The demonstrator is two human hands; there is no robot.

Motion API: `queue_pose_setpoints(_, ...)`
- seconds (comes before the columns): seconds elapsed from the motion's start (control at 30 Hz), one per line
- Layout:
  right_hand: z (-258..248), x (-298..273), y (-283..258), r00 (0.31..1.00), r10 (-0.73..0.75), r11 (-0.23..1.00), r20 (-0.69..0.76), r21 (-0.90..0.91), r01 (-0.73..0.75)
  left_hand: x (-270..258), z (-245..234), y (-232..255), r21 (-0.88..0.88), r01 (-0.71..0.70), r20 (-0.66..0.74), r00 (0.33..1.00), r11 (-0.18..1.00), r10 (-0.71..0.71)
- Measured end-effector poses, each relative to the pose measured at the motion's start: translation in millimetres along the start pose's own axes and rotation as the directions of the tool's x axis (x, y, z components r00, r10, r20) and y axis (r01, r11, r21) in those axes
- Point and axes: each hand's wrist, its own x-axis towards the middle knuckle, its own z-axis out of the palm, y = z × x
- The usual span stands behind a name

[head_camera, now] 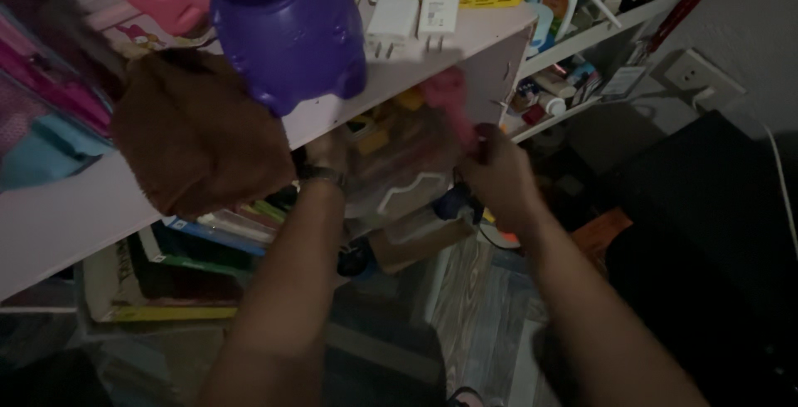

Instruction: The person picks up toy accessories from a small table and places them on a shelf, folds a brown cloth and sets it on the table, carries a pink packet to the shelf, rearranges small items and containers on the shelf, and wipes a pink bag with a tissue.

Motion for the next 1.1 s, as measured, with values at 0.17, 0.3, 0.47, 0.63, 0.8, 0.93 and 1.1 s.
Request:
queue_pose_setpoints(0.17, 17.8, 15.5, -9.4, 0.995, -0.097, 0.995, 0.002, 0.005, 0.097, -32.8, 17.5, 11.4, 0.171, -0.039, 0.216, 0.976, 0.985, 0.002)
queue_pose_setpoints(0.3, 25.4, 40.0, -7.5, 0.991, -0.13, 0.991, 0.029, -0.03, 0.131, -65.6, 38.4, 17.9, 0.457, -0.063, 0.343, 0.933, 0.887, -0.111)
queue_pose_setpoints(0.47, 33.5, 54.7, 10.9, 0.989, -0.142, 0.99, 0.05, 0.022, 0.141, -84.1, 51.1, 23.8, 0.553, -0.104, 0.37, 0.92, 0.827, -0.131)
queue_pose_setpoints(0.63, 40.9, 69.9, 26.9, 0.987, -0.139, 0.99, 0.077, 0.032, 0.137, -83.6, 46.1, 30.3, 0.577, -0.133, 0.373, 0.921, 0.806, -0.115)
queue_pose_setpoints(0.8, 51.2, 75.3, 15.5, 0.932, -0.363, 0.928, 0.01, 0.094, 0.361, -75.3, 41.1, 42.3, 0.601, -0.163, 0.381, 0.919, 0.783, -0.101)
queue_pose_setpoints(0.93, 58.7, 68.1, 0.0, 0.967, -0.206, 0.911, 0.148, 0.389, 0.135, -81.6, 46.1, 33.7, 0.631, -0.17, 0.413, 0.899, 0.757, -0.143)
queue_pose_setpoints(1.1, 88.8, 82.2, -5.6, 0.939, -0.27, 0.877, 0.214, -0.348, 0.332, -87.9, 42.3, 30.9, 0.676, -0.179, 0.403, 0.902, 0.715, -0.156)
